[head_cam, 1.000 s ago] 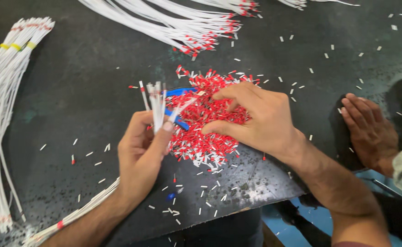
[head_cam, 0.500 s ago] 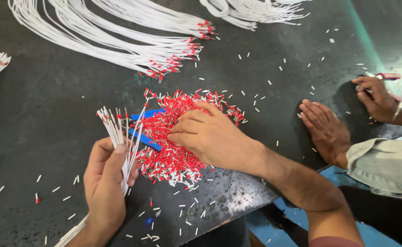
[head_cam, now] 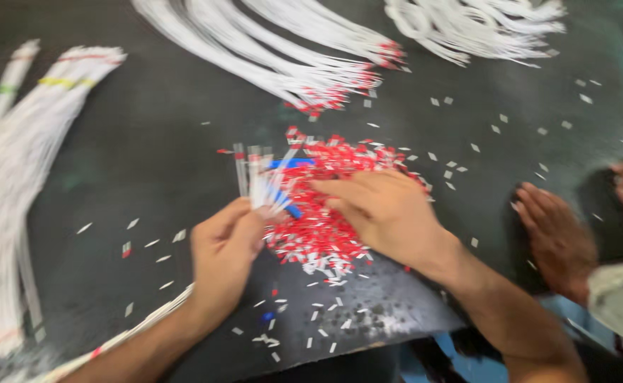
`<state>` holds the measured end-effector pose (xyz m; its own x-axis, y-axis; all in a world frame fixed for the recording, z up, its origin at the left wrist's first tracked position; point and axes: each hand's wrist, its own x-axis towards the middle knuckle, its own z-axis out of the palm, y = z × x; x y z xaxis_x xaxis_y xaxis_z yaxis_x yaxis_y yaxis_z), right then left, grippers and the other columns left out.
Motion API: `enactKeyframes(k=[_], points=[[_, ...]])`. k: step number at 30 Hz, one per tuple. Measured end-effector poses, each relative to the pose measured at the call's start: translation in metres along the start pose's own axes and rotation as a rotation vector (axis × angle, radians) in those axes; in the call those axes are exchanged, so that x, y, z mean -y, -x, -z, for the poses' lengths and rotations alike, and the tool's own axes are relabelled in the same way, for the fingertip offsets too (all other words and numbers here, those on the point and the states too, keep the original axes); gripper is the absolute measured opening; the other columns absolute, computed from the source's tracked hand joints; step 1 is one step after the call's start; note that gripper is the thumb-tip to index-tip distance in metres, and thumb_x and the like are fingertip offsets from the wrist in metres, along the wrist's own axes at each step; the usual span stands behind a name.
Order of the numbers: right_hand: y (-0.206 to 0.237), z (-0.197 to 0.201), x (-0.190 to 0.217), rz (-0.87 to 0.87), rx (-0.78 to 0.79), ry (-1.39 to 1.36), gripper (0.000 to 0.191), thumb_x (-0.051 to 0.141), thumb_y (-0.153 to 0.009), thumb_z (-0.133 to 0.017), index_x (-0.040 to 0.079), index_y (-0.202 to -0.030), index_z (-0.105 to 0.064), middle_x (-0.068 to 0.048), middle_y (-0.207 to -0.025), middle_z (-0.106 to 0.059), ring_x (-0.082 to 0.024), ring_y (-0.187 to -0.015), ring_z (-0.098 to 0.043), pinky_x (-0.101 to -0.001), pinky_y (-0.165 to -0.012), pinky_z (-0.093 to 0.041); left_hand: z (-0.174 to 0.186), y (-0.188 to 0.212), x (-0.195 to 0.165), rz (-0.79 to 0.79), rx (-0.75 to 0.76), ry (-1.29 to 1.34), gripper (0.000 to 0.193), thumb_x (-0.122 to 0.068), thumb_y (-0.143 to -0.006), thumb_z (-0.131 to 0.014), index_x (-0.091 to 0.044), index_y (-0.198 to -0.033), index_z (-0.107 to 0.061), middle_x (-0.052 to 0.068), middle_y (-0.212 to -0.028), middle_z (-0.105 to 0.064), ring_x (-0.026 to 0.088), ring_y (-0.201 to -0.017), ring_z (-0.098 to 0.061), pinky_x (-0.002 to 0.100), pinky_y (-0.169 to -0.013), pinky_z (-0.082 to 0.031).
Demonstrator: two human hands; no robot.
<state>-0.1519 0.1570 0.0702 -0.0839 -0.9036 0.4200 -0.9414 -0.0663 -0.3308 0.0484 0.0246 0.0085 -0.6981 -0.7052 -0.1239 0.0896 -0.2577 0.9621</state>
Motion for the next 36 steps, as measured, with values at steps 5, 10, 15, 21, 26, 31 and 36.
enactKeyframes(k=[5, 10, 15, 21, 26, 31, 36], points=[[-0.007, -0.003, 0.013, -0.186, -0.02, -0.082, 0.012, 0.014, -0.085, -0.082, 0.01, -0.095, -0.076, -0.004, -0.088, -0.075, -0.018, -0.068, -0.068, -0.0291, -0.063, -0.053, 0.003, -0.002, 0.002, -0.177, 0.021, -0.062, 0.015, -0.007, -0.099, -0.065, 0.002, -0.097, -0.077, -0.003, -0.083, -0.058, 0.002, -0.073, -0.048, 0.022, -0.062, -0.037], [-0.008, -0.01, 0.015, -0.144, -0.054, -0.225, 0.018, 0.008, -0.085, -0.081, 0.01, -0.103, -0.077, -0.004, -0.096, -0.077, -0.013, -0.081, -0.073, -0.0237, -0.071, -0.058, 0.003, -0.001, 0.001, -0.182, 0.061, -0.048, 0.012, -0.007, -0.099, -0.069, 0.003, -0.096, -0.073, -0.002, -0.088, -0.052, 0.002, -0.072, -0.043, 0.023, -0.06, -0.034], [-0.006, -0.018, 0.012, -0.282, -0.109, -0.338, 0.026, 0.003, -0.086, -0.077, 0.005, -0.112, -0.075, -0.008, -0.106, -0.076, -0.014, -0.085, -0.072, -0.0249, -0.076, -0.059, 0.008, 0.001, -0.005, -0.203, 0.15, -0.01, 0.011, -0.006, -0.098, -0.068, 0.003, -0.099, -0.073, -0.001, -0.093, -0.052, 0.003, -0.074, -0.044, 0.023, -0.061, -0.035], [-0.009, -0.017, 0.01, -0.22, -0.111, -0.261, 0.02, -0.001, -0.089, -0.075, 0.006, -0.108, -0.077, -0.006, -0.104, -0.077, -0.017, -0.093, -0.075, -0.0273, -0.083, -0.059, 0.009, -0.004, -0.003, -0.18, 0.209, -0.033, 0.013, -0.005, -0.095, -0.066, 0.001, -0.095, -0.077, 0.0, -0.093, -0.054, 0.005, -0.077, -0.049, 0.024, -0.064, -0.038], [-0.005, -0.016, 0.009, -0.152, -0.186, -0.245, 0.017, 0.0, -0.092, -0.075, 0.006, -0.108, -0.077, -0.011, -0.109, -0.073, -0.017, -0.097, -0.071, -0.0268, -0.084, -0.058, 0.011, -0.005, 0.003, -0.207, 0.177, -0.027, 0.017, -0.005, -0.095, -0.063, -0.001, -0.09, -0.079, 0.0, -0.096, -0.06, 0.005, -0.082, -0.054, 0.024, -0.068, -0.041], [0.003, -0.021, 0.008, -0.472, -0.184, -0.662, 0.014, -0.001, -0.098, -0.066, 0.001, -0.109, -0.073, -0.012, -0.111, -0.076, -0.012, -0.077, -0.075, -0.0217, -0.057, -0.055, 0.013, -0.006, 0.005, -0.207, 0.15, -0.103, 0.015, -0.01, -0.096, -0.068, -0.001, -0.09, -0.079, 0.0, -0.094, -0.057, 0.004, -0.076, -0.048, 0.024, -0.063, -0.036], [0.004, -0.024, 0.006, -0.504, -0.25, -0.809, 0.018, -0.002, -0.102, -0.066, -0.005, -0.119, -0.067, -0.016, -0.109, -0.076, -0.012, -0.072, -0.069, -0.0235, -0.064, -0.057, 0.011, -0.011, 0.005, -0.16, 0.105, -0.097, 0.016, -0.014, -0.098, -0.07, 0.0, -0.101, -0.077, -0.002, -0.093, -0.054, 0.002, -0.072, -0.044, 0.023, -0.06, -0.035]])
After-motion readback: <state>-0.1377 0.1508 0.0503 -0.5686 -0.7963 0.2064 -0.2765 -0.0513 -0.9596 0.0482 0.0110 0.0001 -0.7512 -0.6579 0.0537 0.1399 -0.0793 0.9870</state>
